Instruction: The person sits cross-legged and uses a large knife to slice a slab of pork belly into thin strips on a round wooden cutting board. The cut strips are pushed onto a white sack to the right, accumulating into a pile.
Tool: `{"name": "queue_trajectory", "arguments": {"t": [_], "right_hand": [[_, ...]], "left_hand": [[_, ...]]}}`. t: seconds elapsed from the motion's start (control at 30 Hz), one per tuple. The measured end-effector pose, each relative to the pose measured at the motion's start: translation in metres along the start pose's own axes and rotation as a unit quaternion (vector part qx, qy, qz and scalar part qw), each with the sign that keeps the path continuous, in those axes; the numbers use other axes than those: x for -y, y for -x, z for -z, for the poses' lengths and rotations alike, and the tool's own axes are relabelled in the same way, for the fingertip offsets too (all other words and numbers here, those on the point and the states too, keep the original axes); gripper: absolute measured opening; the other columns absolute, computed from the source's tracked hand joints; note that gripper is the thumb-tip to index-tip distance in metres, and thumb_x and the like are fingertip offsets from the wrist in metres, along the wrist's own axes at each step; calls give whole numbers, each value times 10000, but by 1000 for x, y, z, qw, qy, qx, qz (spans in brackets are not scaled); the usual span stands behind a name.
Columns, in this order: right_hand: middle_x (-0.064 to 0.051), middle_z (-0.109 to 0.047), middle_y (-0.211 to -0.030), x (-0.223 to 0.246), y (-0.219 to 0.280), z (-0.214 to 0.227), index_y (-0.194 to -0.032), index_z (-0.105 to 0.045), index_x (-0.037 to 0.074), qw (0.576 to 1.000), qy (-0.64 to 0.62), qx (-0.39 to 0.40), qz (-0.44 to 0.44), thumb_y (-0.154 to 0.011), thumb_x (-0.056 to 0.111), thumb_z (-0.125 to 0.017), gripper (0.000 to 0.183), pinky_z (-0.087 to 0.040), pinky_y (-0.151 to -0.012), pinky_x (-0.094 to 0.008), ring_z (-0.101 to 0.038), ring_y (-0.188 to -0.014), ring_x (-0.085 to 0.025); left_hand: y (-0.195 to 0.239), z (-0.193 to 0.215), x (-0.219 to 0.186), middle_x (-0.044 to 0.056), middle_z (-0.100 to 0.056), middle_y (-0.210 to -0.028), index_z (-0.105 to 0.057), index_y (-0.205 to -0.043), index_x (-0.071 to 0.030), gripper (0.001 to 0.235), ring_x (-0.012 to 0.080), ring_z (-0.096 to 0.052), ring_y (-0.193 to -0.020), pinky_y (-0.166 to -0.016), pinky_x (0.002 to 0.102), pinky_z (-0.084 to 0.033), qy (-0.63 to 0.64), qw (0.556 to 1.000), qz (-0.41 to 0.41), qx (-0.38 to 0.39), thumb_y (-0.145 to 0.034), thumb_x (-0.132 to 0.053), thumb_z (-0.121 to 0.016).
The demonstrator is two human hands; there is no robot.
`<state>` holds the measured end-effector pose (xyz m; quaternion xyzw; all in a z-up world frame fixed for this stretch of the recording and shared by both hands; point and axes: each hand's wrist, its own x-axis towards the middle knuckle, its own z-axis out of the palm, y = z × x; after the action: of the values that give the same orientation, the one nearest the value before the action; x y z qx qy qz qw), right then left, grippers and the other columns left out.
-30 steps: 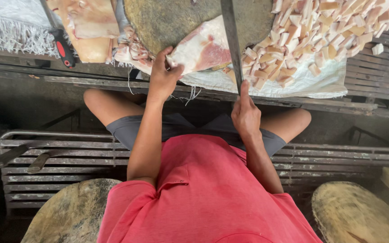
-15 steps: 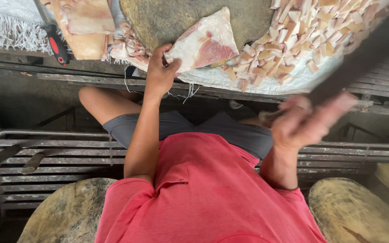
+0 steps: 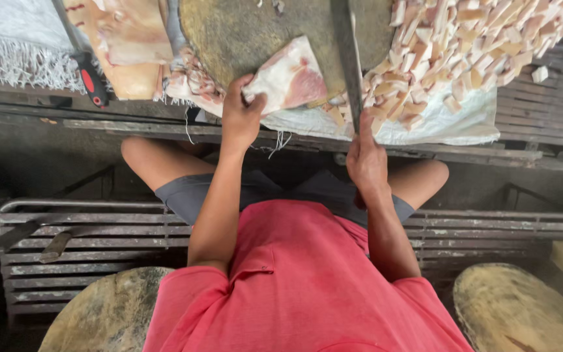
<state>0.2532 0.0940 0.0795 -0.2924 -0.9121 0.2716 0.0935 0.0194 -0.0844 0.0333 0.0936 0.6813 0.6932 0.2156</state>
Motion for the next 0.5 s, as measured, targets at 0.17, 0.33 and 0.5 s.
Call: {"name": "queue_trajectory", "arguments": {"t": [0.17, 0.33, 0.5], "right_hand": [[-313, -662, -849, 15, 5, 8, -1619, -316, 65, 999, -27, -46, 10, -958, -19, -514, 695, -550, -690, -538, -691, -784, -487], [-295, -710, -928, 19, 4, -15, -1596, -350, 66, 997, 53, -1, 57, -977, 24, -586, 664, -527, -648, -557, -672, -750, -500], [-253, -706, -932, 43, -3, 15, -1600, -391, 92, 997, 6, -8, 71, -997, 38, -570, 631, -555, -661, -508, -705, -746, -427]], "left_hand": [[-4, -15, -15, 76, -670, -938, -562, -1338, 12, 464, 118, -650, -754, -634, 281, -574, -39, 999, 22, 17, -931, -128, -737], [8, -11, -26, 86, -673, -794, -651, -1306, -24, 467, 188, -642, -679, -666, 326, -543, -217, 974, -69, -14, -879, -151, -793], [7, -8, -20, 112, -683, -821, -635, -1300, -18, 469, 218, -658, -691, -683, 347, -544, -230, 969, -85, -20, -876, -150, -786]]}}
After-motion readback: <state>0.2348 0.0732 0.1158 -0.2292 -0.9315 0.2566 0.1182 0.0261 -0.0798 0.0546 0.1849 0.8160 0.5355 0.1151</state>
